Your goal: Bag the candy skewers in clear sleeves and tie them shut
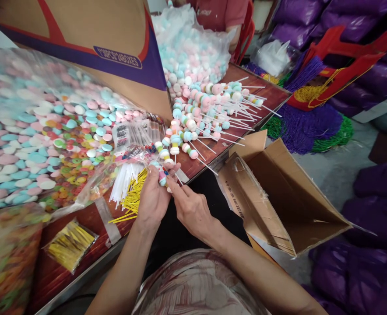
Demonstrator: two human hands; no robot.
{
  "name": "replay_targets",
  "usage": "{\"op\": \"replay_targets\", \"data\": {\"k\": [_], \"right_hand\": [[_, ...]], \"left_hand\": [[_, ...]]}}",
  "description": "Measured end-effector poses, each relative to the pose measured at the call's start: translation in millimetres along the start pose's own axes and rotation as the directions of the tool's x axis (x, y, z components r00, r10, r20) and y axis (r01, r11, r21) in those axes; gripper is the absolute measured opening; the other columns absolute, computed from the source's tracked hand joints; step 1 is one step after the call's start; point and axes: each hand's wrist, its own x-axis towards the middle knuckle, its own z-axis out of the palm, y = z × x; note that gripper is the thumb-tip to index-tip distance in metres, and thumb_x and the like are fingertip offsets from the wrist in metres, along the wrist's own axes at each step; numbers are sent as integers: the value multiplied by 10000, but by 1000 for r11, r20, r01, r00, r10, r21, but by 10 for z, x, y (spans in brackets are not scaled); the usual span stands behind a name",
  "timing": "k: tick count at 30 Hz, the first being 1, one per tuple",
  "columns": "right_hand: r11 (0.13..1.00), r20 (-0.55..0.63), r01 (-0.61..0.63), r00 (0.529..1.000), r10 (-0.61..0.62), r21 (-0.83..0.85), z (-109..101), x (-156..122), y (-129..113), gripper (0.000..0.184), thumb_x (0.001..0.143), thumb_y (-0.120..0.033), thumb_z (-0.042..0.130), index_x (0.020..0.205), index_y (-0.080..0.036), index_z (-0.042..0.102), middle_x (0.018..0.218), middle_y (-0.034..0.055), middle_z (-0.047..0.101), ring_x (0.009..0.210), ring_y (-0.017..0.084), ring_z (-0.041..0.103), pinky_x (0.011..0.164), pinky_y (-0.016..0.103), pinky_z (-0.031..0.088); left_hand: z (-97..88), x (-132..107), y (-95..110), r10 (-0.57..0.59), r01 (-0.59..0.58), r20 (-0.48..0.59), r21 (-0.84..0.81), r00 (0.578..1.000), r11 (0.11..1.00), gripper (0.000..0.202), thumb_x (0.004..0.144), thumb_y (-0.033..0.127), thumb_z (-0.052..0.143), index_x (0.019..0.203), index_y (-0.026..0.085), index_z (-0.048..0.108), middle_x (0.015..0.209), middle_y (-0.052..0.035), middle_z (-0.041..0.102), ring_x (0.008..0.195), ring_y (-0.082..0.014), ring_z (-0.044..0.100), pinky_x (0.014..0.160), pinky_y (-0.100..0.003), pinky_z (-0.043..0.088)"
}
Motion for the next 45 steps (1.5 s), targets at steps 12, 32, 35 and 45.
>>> {"op": "replay_targets", "data": {"k": [12, 32, 35, 45], "right_hand": [[728, 137, -405, 906, 399, 554, -84, 44, -6, 150, 958, -342, 536, 1006, -201, 553, 713, -23, 615, 610, 103, 542, 562, 210, 428], [721, 123, -377, 916, 381, 581, -114, 94, -62, 157, 949, -347, 555, 886, -206, 528, 664, -28, 622, 487, 78, 434, 478, 205, 342], [877, 38, -290, 954, 299, 383, -108, 126, -55, 126, 972, -308, 506, 891, -213, 526, 684, -12, 634, 548, 108, 536, 541, 219, 411], [980, 18, -157, 988, 156, 124, -59, 85, -37, 115, 991, -233, 459, 1045, -209, 557, 809, 25, 683, 678, 146, 652, 622, 228, 477]], "left_hand": [[-3, -22, 56, -103, 100, 122, 28, 987, 995, 188, 894, 360, 637, 944, 179, 641, 936, -42, 685, 1016, -201, 667, 736, -257, 525], [63, 96, 283, -35, 27, 48, 152, 998, 988, 330, 828, 475, 689, 955, 174, 642, 920, -77, 723, 1007, -244, 688, 861, -356, 519], [76, 90, 191, -55, 46, 64, 137, 996, 990, 236, 839, 383, 699, 911, 168, 635, 834, -45, 701, 903, -211, 708, 813, -320, 538], [-37, 129, 216, -39, 37, 28, 74, 999, 997, 227, 863, 365, 677, 804, 148, 642, 808, -40, 693, 857, -183, 706, 808, -302, 551]]}}
